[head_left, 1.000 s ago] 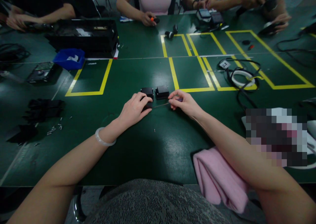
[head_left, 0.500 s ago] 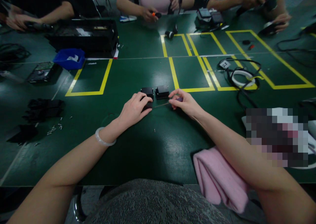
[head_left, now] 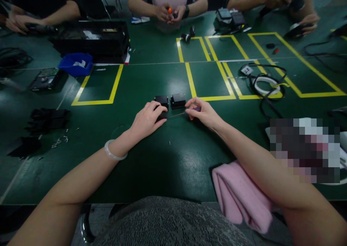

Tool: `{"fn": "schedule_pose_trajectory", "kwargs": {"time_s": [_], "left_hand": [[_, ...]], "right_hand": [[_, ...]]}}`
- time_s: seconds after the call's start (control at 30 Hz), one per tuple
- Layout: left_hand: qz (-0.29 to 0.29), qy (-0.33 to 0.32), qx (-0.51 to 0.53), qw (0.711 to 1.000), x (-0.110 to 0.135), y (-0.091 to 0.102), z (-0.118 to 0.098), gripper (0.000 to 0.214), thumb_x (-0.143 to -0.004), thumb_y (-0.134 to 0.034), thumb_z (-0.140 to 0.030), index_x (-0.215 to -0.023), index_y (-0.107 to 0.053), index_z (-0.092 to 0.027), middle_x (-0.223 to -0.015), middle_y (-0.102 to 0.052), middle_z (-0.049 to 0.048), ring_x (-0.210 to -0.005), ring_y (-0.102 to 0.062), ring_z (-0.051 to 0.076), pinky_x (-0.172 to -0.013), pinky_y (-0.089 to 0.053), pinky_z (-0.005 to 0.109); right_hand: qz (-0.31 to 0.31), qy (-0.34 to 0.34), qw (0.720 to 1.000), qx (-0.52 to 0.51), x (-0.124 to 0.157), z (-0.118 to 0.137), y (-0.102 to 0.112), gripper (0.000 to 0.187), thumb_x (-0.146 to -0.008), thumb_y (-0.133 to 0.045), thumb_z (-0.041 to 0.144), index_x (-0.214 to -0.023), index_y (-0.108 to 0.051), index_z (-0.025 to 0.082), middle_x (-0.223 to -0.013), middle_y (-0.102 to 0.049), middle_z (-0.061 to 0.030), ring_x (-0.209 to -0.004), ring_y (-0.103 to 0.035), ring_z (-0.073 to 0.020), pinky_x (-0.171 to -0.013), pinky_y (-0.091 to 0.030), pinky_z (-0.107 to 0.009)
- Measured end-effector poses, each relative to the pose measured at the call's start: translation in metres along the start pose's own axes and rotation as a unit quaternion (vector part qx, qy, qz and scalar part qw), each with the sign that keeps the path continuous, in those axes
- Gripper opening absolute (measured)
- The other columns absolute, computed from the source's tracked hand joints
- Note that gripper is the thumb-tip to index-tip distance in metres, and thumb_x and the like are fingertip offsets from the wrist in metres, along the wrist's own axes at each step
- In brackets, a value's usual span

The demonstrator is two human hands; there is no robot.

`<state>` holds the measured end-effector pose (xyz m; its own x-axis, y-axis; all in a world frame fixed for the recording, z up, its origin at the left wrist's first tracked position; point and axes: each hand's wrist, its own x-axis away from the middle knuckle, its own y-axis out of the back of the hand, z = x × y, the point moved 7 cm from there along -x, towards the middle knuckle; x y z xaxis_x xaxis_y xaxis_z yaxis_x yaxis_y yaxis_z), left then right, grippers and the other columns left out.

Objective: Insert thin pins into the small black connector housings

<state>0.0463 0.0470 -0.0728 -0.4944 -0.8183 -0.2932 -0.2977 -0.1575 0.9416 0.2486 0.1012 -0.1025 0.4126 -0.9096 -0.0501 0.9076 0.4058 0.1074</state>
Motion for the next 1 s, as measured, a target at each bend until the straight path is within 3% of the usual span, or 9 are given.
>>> {"fn": "schedule_pose_trajectory", "kwargs": {"time_s": [0.3, 0.63, 0.83, 1.0], "left_hand": [[-0.002, -0.001, 0.0, 1.0, 0.0005, -0.0013, 0.0015, 0.03, -0.098, -0.07, -0.02, -0.128, -0.065, -0.016, -0.129, -0.066, 0.0158, -0.118, -0.064, 0.031, -0.093, -0.061, 0.045], [0.0, 0.001, 0.0, 1.0, 0.0002, -0.0017, 0.002, 0.03, -0.099, -0.07, -0.021, -0.128, -0.064, -0.017, -0.13, -0.065, 0.0152, -0.118, -0.064, 0.03, -0.092, -0.061, 0.043], [-0.004, 0.001, -0.002, 1.0, 0.0009, -0.0009, 0.0013, 0.029, -0.099, -0.069, -0.021, -0.127, -0.064, -0.018, -0.129, -0.065, 0.0147, -0.119, -0.064, 0.031, -0.093, -0.061, 0.044], [0.002, 0.002, 0.009, 1.0, 0.0006, -0.0005, 0.0013, 0.028, -0.099, -0.068, -0.022, -0.127, -0.063, -0.019, -0.129, -0.065, 0.014, -0.118, -0.063, 0.03, -0.093, -0.061, 0.044]], "right_hand": [[-0.005, -0.002, 1.0, -0.005, 0.0013, -0.0004, -0.0023, 0.024, -0.089, -0.078, 0.038, -0.092, -0.06, 0.022, -0.059, -0.06, 0.0067, -0.054, -0.055, -0.0106, -0.057, -0.048, -0.025], [-0.002, 0.0, 1.0, -0.031, -0.0013, -0.003, -0.0015, 0.032, -0.078, -0.085, 0.032, -0.096, -0.061, 0.021, -0.065, -0.062, 0.0067, -0.057, -0.058, -0.0109, -0.057, -0.05, -0.025], [-0.006, -0.003, 1.0, 0.008, 0.0022, 0.0014, -0.002, 0.027, -0.091, -0.078, 0.042, -0.094, -0.061, 0.021, -0.059, -0.06, 0.0066, -0.055, -0.056, -0.0112, -0.059, -0.047, -0.026], [-0.001, -0.008, 1.0, 0.017, 0.0021, 0.0, -0.0011, 0.021, -0.092, -0.077, 0.033, -0.097, -0.061, 0.021, -0.057, -0.058, 0.008, -0.054, -0.055, -0.011, -0.06, -0.047, -0.026]]}}
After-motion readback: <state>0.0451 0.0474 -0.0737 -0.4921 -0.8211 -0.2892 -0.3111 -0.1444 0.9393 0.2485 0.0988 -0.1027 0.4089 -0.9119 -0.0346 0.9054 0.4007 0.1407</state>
